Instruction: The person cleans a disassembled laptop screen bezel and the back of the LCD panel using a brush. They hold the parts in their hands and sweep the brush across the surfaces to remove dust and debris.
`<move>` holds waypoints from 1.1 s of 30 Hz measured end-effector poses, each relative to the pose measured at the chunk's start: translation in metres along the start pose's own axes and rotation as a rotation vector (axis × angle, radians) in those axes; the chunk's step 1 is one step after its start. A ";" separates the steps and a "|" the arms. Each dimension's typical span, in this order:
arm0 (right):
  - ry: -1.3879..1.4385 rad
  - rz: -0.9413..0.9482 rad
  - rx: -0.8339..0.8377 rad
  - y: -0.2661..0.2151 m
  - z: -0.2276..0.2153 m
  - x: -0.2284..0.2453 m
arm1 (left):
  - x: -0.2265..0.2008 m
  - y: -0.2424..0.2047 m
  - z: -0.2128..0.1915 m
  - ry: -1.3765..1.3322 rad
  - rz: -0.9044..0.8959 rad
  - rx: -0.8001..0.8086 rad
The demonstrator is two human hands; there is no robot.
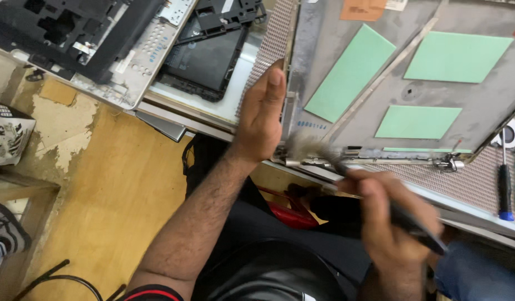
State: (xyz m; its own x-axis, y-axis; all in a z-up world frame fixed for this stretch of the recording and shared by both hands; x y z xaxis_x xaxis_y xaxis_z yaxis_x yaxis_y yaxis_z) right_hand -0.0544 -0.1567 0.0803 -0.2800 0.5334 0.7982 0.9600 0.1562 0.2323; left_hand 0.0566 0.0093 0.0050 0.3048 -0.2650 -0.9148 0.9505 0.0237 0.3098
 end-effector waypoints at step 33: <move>-0.060 -0.055 -0.127 -0.007 -0.033 -0.020 | -0.007 -0.003 0.001 0.207 0.061 -0.123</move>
State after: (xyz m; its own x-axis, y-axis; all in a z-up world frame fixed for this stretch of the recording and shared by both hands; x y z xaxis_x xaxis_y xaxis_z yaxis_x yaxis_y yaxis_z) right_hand -0.0551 -0.1962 0.0812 -0.3285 0.5759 0.7486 0.9343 0.0821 0.3468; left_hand 0.0511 0.0099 0.0107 0.3559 -0.0564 -0.9328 0.9262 0.1538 0.3441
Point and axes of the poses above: each hand's wrist, its own y-axis towards the middle knuckle, its own z-axis out of the palm, x = y × z, the point moved 7 cm from there along y, towards the middle knuckle, and after that the axes turned 5 degrees about y, right-handed, at the moved point
